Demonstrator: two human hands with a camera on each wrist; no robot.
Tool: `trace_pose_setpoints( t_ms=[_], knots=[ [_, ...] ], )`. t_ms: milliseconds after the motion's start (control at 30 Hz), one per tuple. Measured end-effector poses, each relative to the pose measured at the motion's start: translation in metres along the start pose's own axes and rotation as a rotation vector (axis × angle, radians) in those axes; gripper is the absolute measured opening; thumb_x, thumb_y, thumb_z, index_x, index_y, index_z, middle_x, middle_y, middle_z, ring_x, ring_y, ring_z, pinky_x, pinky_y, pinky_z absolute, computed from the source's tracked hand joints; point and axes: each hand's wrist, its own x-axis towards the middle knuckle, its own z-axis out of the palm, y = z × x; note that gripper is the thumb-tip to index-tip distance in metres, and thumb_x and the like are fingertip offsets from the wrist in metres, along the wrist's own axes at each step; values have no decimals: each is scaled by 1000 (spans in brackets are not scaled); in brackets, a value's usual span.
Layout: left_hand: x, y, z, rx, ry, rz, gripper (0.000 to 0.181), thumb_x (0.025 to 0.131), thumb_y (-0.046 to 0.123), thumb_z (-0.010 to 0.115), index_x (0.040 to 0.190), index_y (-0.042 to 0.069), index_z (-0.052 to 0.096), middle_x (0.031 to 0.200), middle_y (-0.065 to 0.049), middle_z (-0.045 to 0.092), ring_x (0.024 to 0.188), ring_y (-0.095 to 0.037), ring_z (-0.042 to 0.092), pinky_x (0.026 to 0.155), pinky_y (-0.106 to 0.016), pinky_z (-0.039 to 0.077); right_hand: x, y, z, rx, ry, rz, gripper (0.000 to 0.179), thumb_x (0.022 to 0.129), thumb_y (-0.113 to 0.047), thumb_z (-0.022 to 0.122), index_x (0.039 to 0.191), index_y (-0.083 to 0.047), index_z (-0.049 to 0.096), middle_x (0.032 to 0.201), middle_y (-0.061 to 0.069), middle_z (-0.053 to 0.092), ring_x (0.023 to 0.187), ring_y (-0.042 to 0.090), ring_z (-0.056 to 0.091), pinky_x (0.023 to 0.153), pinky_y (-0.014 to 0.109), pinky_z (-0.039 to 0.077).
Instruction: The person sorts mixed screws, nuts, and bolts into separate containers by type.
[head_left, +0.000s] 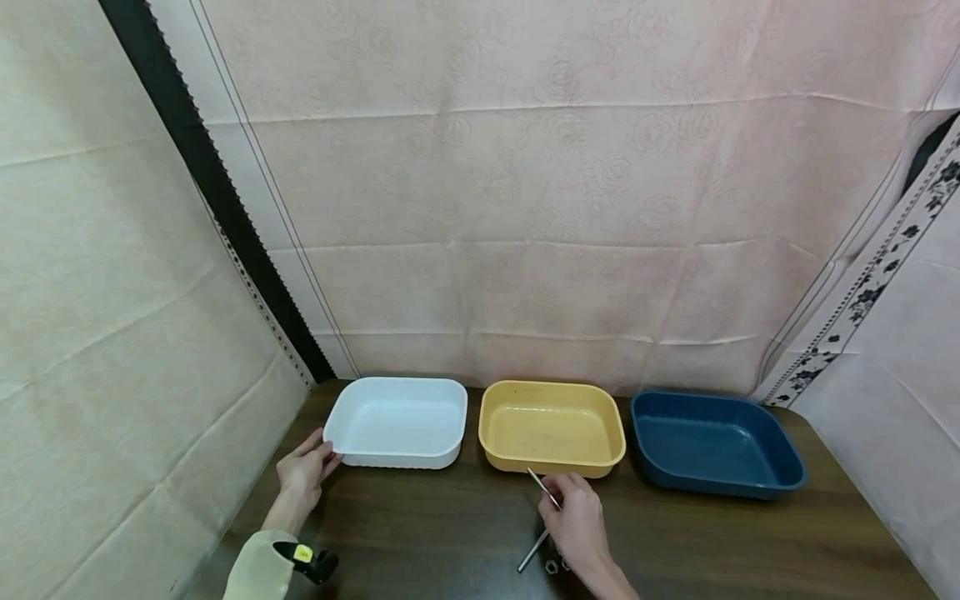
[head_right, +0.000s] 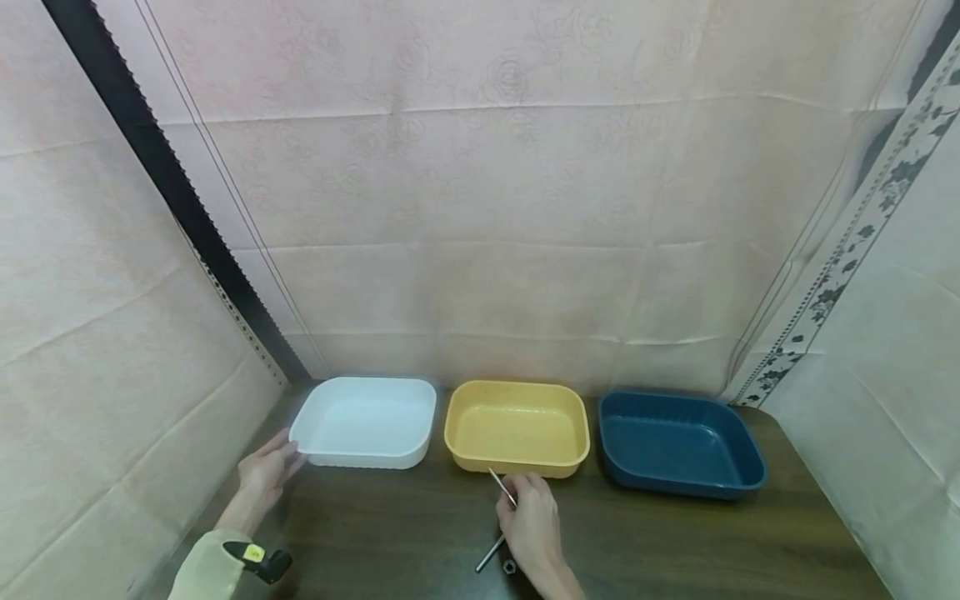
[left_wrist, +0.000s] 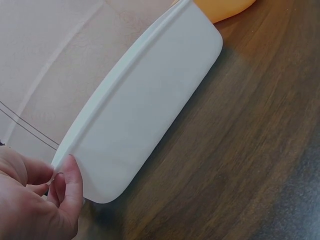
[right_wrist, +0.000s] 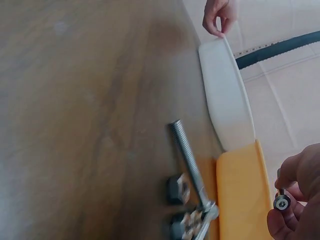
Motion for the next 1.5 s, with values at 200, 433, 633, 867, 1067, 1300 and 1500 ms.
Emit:
trace_pose_setpoints(
  t_ms=[200, 433, 633, 867, 1067, 1300, 1500],
  knots=[
    [1, 1, -1, -6, 11, -2, 54, 97, -5, 54, 150, 1, 42, 150, -25, 40, 80, -5, 66, 84, -26, 57, 14, -14, 14, 44, 20, -87, 18, 72, 10, 75, 82, -5, 71, 75, -2, 58, 65, 10, 55, 54, 25, 50],
    [1, 1, -2, -9, 12, 3, 54, 97, -5, 54, 150, 0, 42, 149, -26, 40, 78, -5, 66, 82, -24, 58, 32, -32, 32, 69, 21, -177, 17, 72, 9, 74, 84, -3, 71, 76, 1, 59, 66, 16, 57, 55, 27, 50],
    [0, 1, -1, -4, 20, 4, 53, 97, -5, 54, 149, -1, 43, 148, -27, 42, 78, -5, 67, 81, -23, 58, 50, -49, 49, 72, -13, -208, 14, 75, 7, 74, 84, -3, 71, 76, 4, 60, 68, 19, 58, 58, 29, 51],
    [2, 1, 1, -22, 47, 7, 52, 96, -7, 55, 147, -1, 46, 146, -26, 44, 78, -9, 67, 78, -24, 59, 68, -68, 67, 103, -38, -221, 12, 76, 6, 75, 83, -2, 71, 75, 4, 59, 69, 19, 57, 60, 31, 51],
    [3, 0, 1, -21, 26, 8, 53, 97, -6, 54, 148, -1, 44, 149, -27, 41, 78, -6, 66, 79, -24, 59, 80, -83, 79, 141, -80, -209, 10, 78, 4, 74, 85, -2, 71, 76, 3, 59, 70, 17, 56, 61, 28, 50],
    [3, -2, -1, -22, 22, 5, 53, 97, -5, 55, 149, -1, 44, 149, -26, 41, 75, -4, 66, 79, -24, 58, 90, -92, 95, 169, -105, -182, 9, 79, 2, 74, 86, -3, 72, 75, 2, 59, 68, 15, 56, 59, 25, 50],
    [2, 0, 0, -33, 16, 9, 53, 97, -5, 55, 149, -2, 43, 151, -25, 39, 76, -4, 65, 80, -24, 58, 97, -93, 112, 136, -125, -155, 9, 79, 0, 74, 87, -4, 73, 76, 2, 59, 69, 15, 57, 61, 27, 51]
  ],
)
